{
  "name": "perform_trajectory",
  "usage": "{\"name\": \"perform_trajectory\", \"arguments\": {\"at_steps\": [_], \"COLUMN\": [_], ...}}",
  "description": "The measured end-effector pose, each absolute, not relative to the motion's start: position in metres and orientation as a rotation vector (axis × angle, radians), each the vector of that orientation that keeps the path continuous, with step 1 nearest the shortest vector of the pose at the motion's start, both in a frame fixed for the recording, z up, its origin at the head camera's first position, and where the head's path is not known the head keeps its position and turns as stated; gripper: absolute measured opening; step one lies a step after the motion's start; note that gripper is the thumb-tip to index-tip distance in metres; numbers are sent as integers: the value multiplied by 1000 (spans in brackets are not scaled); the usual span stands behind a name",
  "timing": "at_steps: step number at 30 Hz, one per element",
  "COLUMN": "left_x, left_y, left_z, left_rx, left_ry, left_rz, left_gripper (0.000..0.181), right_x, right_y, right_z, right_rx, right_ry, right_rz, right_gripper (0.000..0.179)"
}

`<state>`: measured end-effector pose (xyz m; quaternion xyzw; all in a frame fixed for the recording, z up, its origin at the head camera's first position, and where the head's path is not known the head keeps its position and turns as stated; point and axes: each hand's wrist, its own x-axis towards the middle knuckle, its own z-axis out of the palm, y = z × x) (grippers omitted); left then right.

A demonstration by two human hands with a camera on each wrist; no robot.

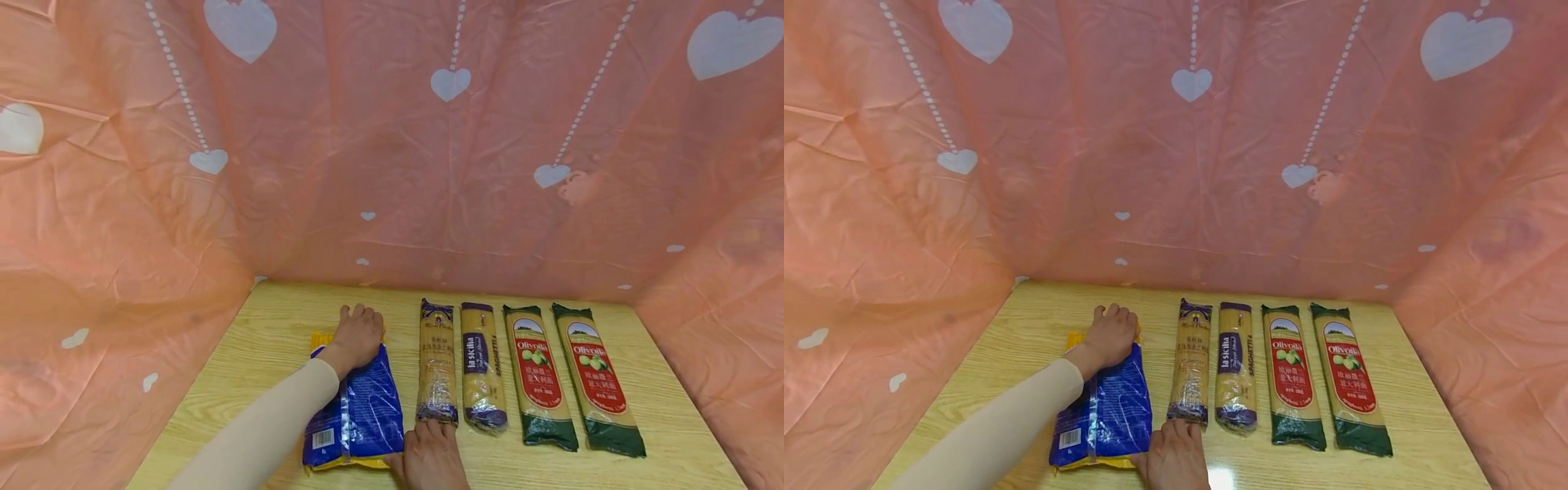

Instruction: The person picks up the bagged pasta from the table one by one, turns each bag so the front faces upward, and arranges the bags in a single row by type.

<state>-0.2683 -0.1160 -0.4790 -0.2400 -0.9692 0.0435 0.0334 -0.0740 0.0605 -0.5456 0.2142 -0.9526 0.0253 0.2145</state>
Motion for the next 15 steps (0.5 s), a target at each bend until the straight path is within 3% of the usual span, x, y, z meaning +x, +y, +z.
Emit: {"name": "perform_trajectory", "arguments": {"at_steps": [15], "left_x": [-278], "left_y": [-138], "left_z": [-434], "left_rx": [-493], "left_ry": [-2772], "left_rz": [-108], "left_gripper": [28], "right_x": [-102], "right_y": [64], "right_z": [-509], "right_rx": [613], "right_ry": [-2246], "right_rz": [295], "right_gripper": [21]}}
